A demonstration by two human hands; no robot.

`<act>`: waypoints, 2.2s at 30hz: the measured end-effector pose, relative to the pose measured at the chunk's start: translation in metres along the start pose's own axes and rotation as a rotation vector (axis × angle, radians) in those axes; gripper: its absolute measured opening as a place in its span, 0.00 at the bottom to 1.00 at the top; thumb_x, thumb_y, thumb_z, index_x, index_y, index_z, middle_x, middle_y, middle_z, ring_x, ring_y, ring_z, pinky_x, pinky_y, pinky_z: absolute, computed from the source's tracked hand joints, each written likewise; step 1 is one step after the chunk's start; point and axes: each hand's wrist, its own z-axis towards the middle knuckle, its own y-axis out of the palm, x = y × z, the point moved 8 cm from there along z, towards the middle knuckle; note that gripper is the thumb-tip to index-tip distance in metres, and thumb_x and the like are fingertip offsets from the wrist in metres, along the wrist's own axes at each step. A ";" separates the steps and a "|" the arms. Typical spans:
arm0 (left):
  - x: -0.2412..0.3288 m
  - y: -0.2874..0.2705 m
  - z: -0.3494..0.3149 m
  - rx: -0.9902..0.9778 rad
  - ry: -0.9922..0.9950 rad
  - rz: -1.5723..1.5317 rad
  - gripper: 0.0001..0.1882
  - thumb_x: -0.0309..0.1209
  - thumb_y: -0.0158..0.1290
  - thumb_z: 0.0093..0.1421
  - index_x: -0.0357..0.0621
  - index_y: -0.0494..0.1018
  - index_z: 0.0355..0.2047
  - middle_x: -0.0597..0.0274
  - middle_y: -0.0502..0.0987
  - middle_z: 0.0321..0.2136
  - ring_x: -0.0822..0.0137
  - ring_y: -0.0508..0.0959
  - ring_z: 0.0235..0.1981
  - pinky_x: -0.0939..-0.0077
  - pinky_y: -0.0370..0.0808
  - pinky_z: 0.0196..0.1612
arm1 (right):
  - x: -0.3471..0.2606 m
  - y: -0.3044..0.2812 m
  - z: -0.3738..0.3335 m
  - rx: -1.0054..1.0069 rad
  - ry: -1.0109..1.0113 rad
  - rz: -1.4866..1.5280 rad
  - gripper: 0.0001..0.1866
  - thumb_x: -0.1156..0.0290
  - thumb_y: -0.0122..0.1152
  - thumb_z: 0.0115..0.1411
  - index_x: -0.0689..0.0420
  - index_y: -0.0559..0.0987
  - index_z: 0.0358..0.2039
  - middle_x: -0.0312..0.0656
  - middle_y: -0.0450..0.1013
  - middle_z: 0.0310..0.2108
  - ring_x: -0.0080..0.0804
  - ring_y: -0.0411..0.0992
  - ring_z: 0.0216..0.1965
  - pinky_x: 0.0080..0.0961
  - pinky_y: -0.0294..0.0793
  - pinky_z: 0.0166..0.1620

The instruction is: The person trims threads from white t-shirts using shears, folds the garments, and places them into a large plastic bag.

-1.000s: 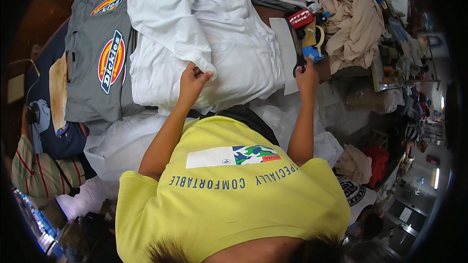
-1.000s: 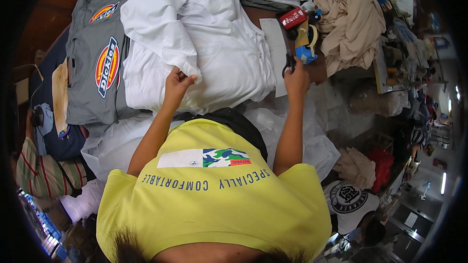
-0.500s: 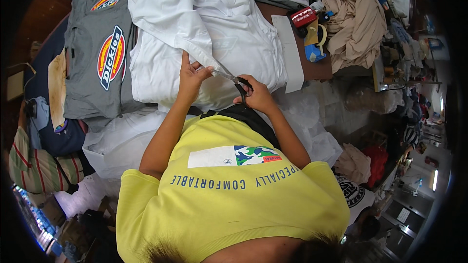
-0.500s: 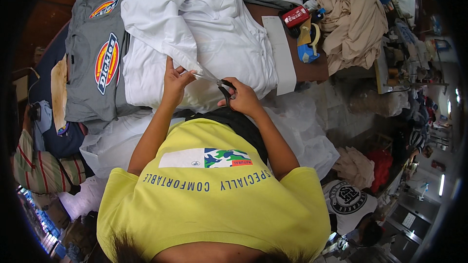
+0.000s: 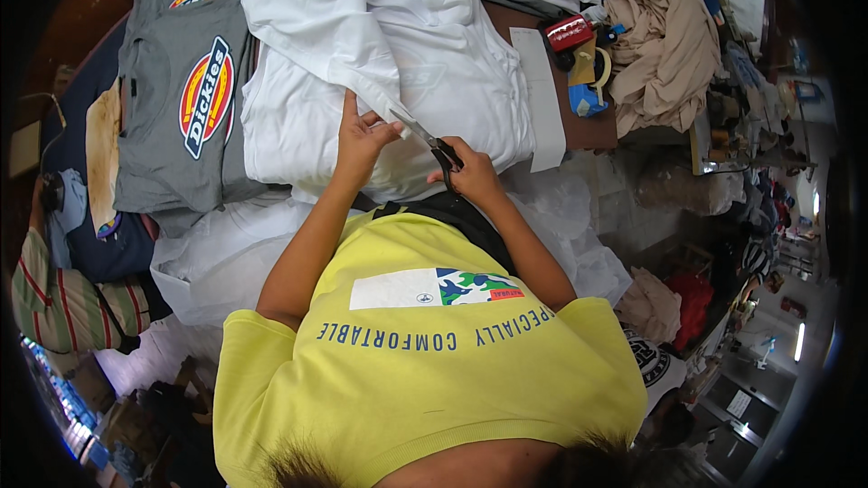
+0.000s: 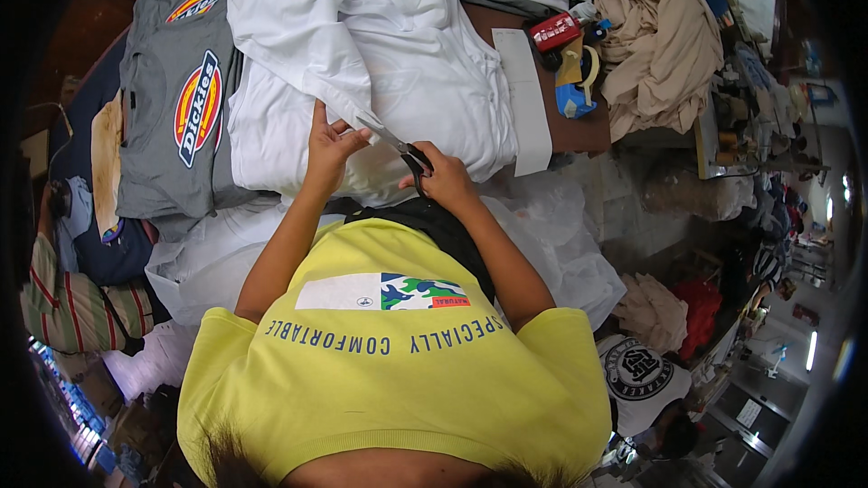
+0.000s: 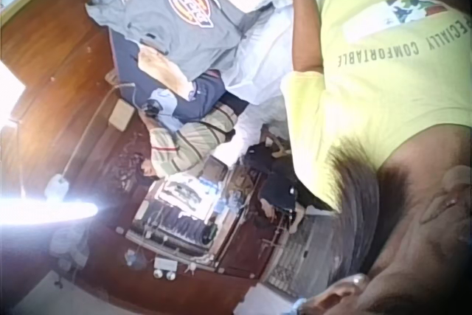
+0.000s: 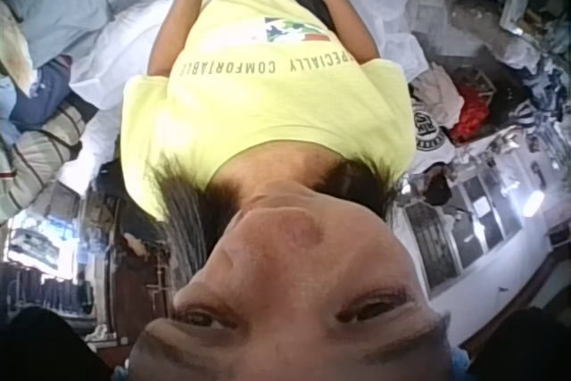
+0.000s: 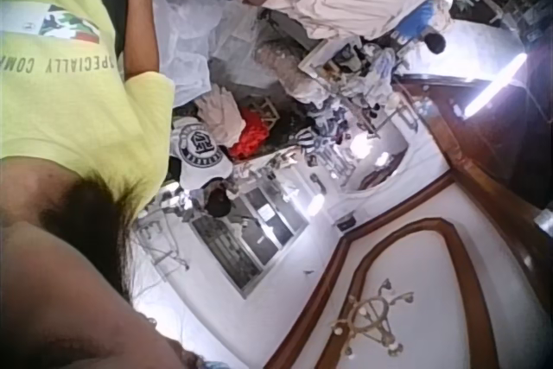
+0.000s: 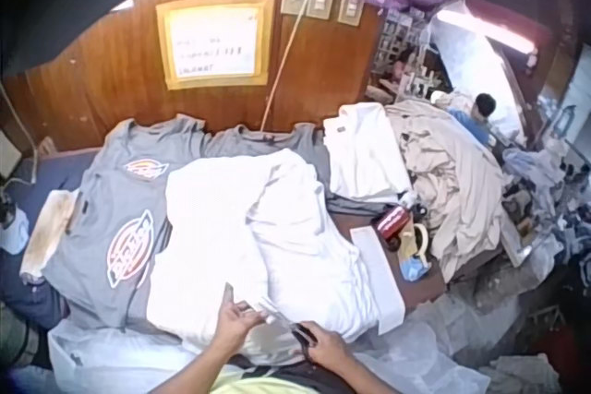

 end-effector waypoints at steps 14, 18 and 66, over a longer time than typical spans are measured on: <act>-0.001 -0.006 0.005 0.016 0.044 -0.016 0.50 0.15 0.52 0.49 0.44 0.31 0.64 0.49 0.72 0.38 0.66 0.77 0.35 0.75 0.76 0.39 | -0.028 -0.006 0.014 0.018 -0.048 -0.062 0.34 0.55 0.75 0.34 0.51 0.72 0.41 0.37 0.62 0.16 0.34 0.67 0.20 0.29 0.68 0.28; -0.001 -0.009 0.007 0.010 0.049 0.003 0.51 0.15 0.52 0.49 0.44 0.29 0.64 0.49 0.72 0.38 0.66 0.78 0.35 0.75 0.76 0.39 | -0.024 -0.001 0.018 0.007 -0.044 -0.060 0.33 0.55 0.75 0.34 0.52 0.72 0.41 0.38 0.63 0.16 0.36 0.69 0.20 0.30 0.68 0.27; 0.026 -0.029 0.030 0.103 0.083 -0.113 0.44 0.14 0.52 0.50 0.43 0.42 0.63 0.53 0.74 0.40 0.69 0.76 0.38 0.78 0.74 0.40 | -0.036 -0.003 0.042 0.092 -0.155 -0.129 0.34 0.54 0.74 0.35 0.52 0.72 0.43 0.42 0.70 0.20 0.37 0.70 0.20 0.29 0.69 0.27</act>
